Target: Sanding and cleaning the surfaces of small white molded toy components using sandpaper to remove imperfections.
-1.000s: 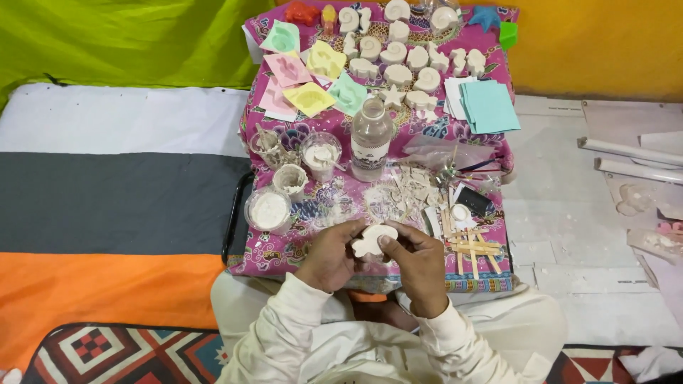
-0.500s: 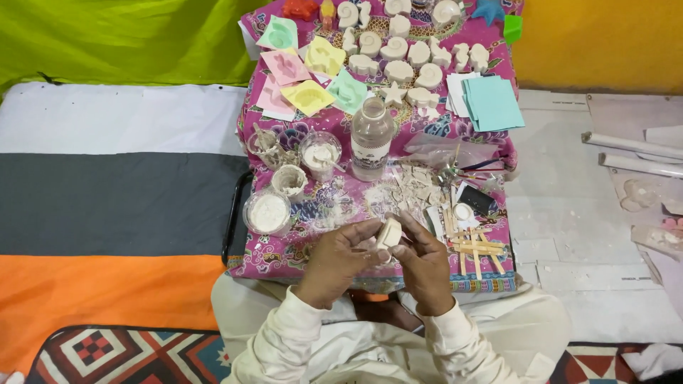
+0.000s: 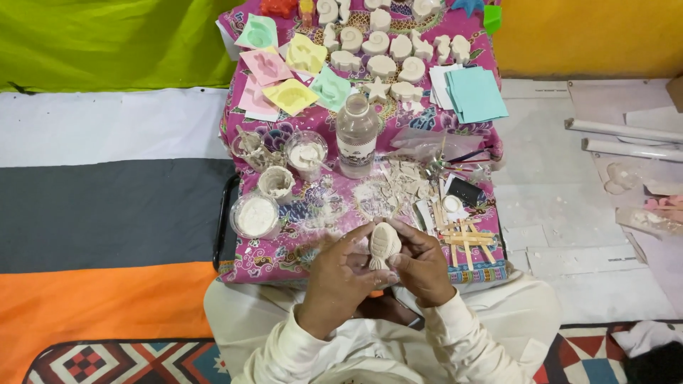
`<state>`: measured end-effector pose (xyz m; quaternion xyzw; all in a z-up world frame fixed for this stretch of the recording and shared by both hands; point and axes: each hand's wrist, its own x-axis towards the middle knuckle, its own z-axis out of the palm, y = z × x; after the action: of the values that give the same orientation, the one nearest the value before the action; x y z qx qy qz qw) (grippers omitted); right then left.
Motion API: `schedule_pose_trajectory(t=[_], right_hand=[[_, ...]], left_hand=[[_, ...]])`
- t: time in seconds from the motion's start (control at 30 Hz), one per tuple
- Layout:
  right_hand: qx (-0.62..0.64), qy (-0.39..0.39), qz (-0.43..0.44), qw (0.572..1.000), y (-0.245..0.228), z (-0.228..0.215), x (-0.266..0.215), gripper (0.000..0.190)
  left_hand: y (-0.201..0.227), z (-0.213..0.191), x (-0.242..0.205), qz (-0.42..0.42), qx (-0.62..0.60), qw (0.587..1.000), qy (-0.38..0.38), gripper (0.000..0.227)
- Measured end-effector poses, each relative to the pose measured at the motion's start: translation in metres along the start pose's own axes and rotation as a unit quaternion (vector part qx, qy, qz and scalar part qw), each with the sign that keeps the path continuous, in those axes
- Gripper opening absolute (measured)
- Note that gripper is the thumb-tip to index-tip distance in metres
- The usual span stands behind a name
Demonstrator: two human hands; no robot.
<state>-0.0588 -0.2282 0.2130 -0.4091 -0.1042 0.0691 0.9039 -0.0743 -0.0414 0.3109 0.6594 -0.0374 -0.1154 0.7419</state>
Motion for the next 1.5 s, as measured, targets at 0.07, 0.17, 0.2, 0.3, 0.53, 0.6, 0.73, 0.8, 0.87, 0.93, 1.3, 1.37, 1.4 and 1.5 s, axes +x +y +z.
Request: schedule_pose_trajectory(t=[0.07, 0.17, 0.2, 0.3, 0.53, 0.6, 0.73, 0.8, 0.87, 0.93, 1.3, 1.37, 1.4, 1.5], right_hand=[[0.002, 0.004, -0.004, 1.000, 0.008, -0.011, -0.001, 0.064], [0.000, 0.005, -0.006, 1.000, 0.009, -0.015, 0.000, 0.060], [-0.003, 0.005, -0.006, 1.000, 0.008, -0.014, 0.000, 0.058], [0.019, 0.003, -0.004, 1.000, 0.007, -0.014, 0.000, 0.055], [0.107, 0.022, 0.002, 0.994, 0.001, -0.005, 0.003, 0.047], [0.071, 0.073, 0.062, 0.993, -0.007, 0.003, 0.008, 0.048], [0.023, 0.143, 0.079, 0.986, -0.015, 0.013, 0.007, 0.044], [0.000, 0.138, 0.042, 0.990, -0.013, 0.013, 0.008, 0.039], [0.000, 0.148, 0.032, 0.988, -0.013, 0.015, 0.007, 0.039], [0.000, 0.155, 0.025, 0.988, -0.012, 0.014, 0.008, 0.038], [-0.008, 0.134, 0.028, 0.991, -0.004, -0.005, 0.000, 0.043], [-0.006, 0.123, 0.021, 0.992, -0.002, -0.009, -0.001, 0.042], [-0.005, 0.113, 0.013, 0.993, 0.000, -0.010, -0.002, 0.041], [0.016, 0.087, 0.013, 0.996, 0.002, -0.016, 0.000, 0.044]], left_hand=[[0.000, 0.000, 0.000, -0.012, 0.020, 1.000, 0.007, 0.084], [-0.003, 0.000, 0.001, -0.027, 0.005, 1.000, 0.005, 0.085], [-0.005, 0.000, 0.000, -0.033, -0.031, 0.999, -0.005, 0.083], [0.001, 0.000, -0.001, -0.034, -0.043, 0.998, -0.012, 0.084], [0.001, 0.000, -0.004, 0.048, 0.037, 0.998, 0.004, 0.088], [0.008, -0.001, -0.005, 0.103, 0.115, 0.988, 0.018, 0.079], [-0.001, 0.000, -0.003, 0.073, 0.076, 0.994, 0.028, 0.083], [-0.002, 0.003, 0.001, 0.028, 0.082, 0.995, 0.052, 0.092], [-0.010, 0.005, 0.002, 0.011, 0.043, 0.998, 0.053, 0.087], [-0.021, 0.004, 0.005, -0.006, 0.002, 0.998, 0.057, 0.082], [-0.021, 0.003, 0.002, -0.017, -0.011, 0.997, 0.074, 0.081], [-0.024, 0.002, 0.001, -0.007, -0.032, 0.997, 0.063, 0.082], [-0.026, 0.001, 0.000, 0.002, -0.053, 0.997, 0.051, 0.083], [-0.011, 0.002, -0.002, -0.007, -0.025, 0.998, 0.055, 0.085]])
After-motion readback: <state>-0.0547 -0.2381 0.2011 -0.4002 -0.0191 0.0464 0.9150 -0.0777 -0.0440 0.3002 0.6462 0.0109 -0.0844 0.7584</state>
